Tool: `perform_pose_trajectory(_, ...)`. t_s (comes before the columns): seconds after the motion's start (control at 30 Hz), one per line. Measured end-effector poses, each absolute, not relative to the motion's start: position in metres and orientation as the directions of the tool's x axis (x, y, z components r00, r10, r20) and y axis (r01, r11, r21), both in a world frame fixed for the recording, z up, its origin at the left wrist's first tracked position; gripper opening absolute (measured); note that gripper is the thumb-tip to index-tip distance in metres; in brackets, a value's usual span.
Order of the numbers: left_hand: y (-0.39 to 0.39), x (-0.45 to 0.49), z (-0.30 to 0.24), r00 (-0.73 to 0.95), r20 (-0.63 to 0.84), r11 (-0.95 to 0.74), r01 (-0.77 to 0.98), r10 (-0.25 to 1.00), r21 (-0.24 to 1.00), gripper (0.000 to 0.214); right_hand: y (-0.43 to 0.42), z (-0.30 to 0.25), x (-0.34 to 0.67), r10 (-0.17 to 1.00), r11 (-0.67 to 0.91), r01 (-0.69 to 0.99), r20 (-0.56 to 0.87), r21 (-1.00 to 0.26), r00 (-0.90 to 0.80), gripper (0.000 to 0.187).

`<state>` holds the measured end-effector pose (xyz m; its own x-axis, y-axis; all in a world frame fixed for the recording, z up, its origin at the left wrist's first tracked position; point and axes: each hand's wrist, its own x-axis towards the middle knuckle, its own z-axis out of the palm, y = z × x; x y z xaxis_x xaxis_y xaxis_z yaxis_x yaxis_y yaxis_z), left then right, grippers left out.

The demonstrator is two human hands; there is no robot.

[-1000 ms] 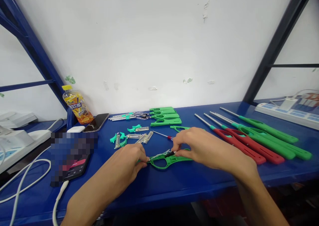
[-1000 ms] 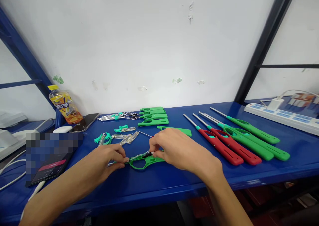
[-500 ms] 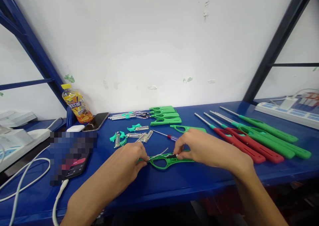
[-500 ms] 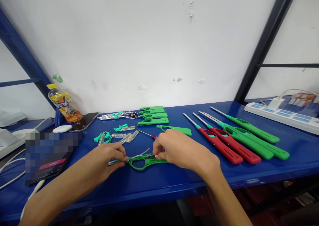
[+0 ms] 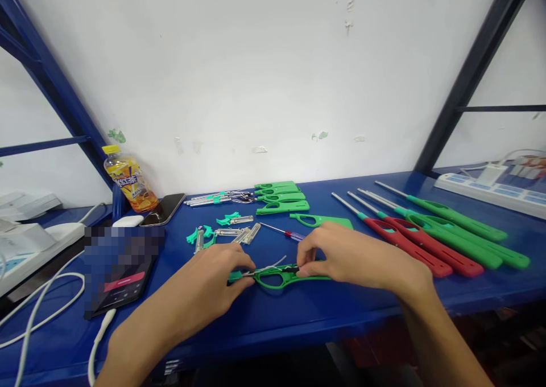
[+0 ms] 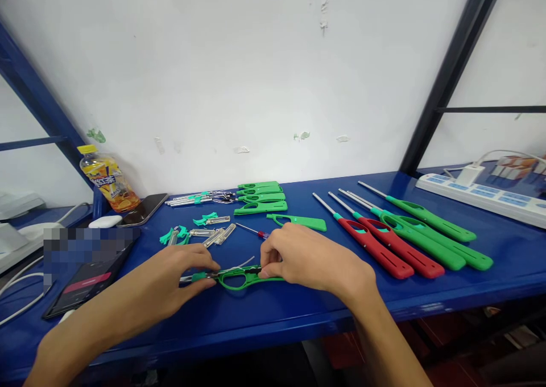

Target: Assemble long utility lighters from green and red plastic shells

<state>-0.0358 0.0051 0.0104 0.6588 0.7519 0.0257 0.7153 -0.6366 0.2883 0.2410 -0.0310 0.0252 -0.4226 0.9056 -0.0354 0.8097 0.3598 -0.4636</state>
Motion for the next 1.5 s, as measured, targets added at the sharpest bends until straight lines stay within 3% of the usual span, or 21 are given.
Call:
perform_pose_trajectory(0.27, 0.036, -0.075, 0.008, 0.507, 0.148, -0.523, 0.846, 0.849, 0.104, 0.038, -0.03, 0.022, 0.24, 0.902, 0.371, 0.82, -0.04, -0.436, -0.429, 0.013)
perform_pose_trajectory(0.6, 0.059, -0.105, 0.004, 0.386, 0.128, -0.394, 0.918, 0.914, 0.047, 0.044, -0.033, 0.023, 0.239, 0.909, 0.353, 0.824, -0.047, -0.444, -0.414, 0.014)
perform_pose_trajectory(0.77, 0.06, -0.091, 0.0, 0.384, 0.046, -0.385, 0.923, 0.922, 0.014, 0.035, -0.031, 0.023, 0.239, 0.907, 0.356, 0.822, -0.046, -0.445, -0.418, 0.015)
perform_pose_trajectory(1.0, 0.044, -0.073, 0.008, 0.455, 0.062, -0.459, 0.881, 0.888, 0.113, 0.037, -0.032, 0.024, 0.239, 0.911, 0.346, 0.827, -0.05, -0.442, -0.409, 0.014)
perform_pose_trajectory(1.2, 0.046, -0.068, 0.003, 0.52, 0.028, -0.52, 0.849, 0.854, 0.099, 0.035, -0.032, 0.026, 0.238, 0.91, 0.347, 0.83, -0.058, -0.438, -0.411, 0.014)
perform_pose_trajectory(1.33, 0.047, -0.068, 0.002, 0.516, 0.004, -0.515, 0.854, 0.857, 0.073, 0.02, -0.032, 0.026, 0.238, 0.907, 0.353, 0.827, -0.056, -0.437, -0.417, 0.014)
perform_pose_trajectory(1.5, 0.035, -0.067, 0.017, 0.566, 0.111, -0.577, 0.803, 0.817, 0.152, 0.021, -0.031, 0.024, 0.239, 0.899, 0.374, 0.818, -0.045, -0.437, -0.435, 0.015)
